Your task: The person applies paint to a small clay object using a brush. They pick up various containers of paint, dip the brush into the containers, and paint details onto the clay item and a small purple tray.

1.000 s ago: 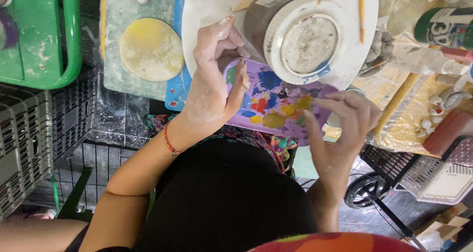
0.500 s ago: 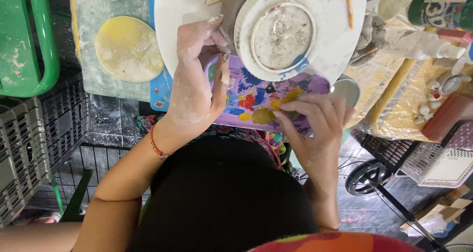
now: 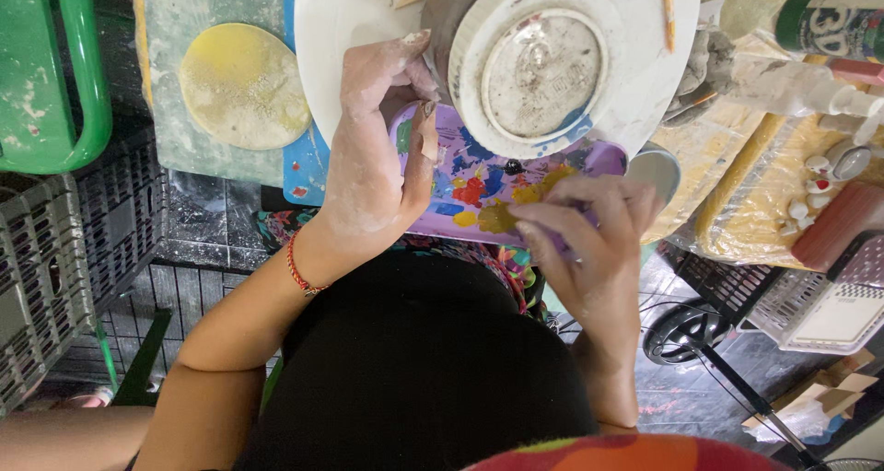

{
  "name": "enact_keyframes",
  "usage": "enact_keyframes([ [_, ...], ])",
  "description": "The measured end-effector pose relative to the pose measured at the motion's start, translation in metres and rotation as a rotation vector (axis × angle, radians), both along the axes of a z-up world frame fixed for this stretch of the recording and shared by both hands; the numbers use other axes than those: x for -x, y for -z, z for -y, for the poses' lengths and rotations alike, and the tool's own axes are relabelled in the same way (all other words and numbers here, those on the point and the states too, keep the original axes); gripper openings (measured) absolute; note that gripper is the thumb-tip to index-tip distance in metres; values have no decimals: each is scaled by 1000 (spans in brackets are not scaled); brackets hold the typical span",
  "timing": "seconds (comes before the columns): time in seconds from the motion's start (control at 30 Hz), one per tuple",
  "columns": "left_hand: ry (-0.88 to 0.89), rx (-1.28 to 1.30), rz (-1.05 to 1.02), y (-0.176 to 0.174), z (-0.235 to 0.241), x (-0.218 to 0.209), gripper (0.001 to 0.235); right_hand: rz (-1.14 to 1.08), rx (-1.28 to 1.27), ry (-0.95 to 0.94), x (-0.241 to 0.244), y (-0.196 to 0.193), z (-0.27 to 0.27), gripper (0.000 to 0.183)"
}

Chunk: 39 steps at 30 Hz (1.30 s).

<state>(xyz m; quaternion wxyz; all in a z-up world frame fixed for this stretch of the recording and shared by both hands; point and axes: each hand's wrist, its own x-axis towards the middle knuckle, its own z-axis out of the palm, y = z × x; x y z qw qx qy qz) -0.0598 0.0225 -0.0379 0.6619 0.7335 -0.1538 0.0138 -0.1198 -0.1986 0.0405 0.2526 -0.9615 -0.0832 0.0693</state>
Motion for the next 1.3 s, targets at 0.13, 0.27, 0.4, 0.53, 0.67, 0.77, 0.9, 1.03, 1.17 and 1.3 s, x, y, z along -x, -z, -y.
enact_keyframes([
  [0.13,0,-6,-26,1,0,0,62,100,-15,-86,1,14,-11,23],
  [0.27,-2,-5,18,0,0,0,62,98,-36,-51,2,21,-26,26],
  [0.4,-6,1,25,-1,-1,0,61,84,-4,-7,-5,20,-33,35],
  [0.53,-9,25,-6,1,0,0,60,142,33,-48,-12,20,-35,37],
  [0.67,-10,44,-43,0,-1,1,60,221,62,-131,-16,20,-37,37],
  [0.77,-15,18,7,-1,-2,-2,65,274,114,-189,-18,18,-41,35],
  [0.9,-13,2,29,-3,-4,-3,68,246,79,-246,-23,14,-45,32],
  [1.03,-16,21,24,-4,-4,-2,68,193,114,-297,-27,6,-49,28],
  [1.17,-22,21,37,-4,-5,-3,69,164,112,-348,-33,3,-52,27],
  [1.3,-11,33,51,-2,-7,-3,71,94,65,-340,-35,-1,-52,28],
])
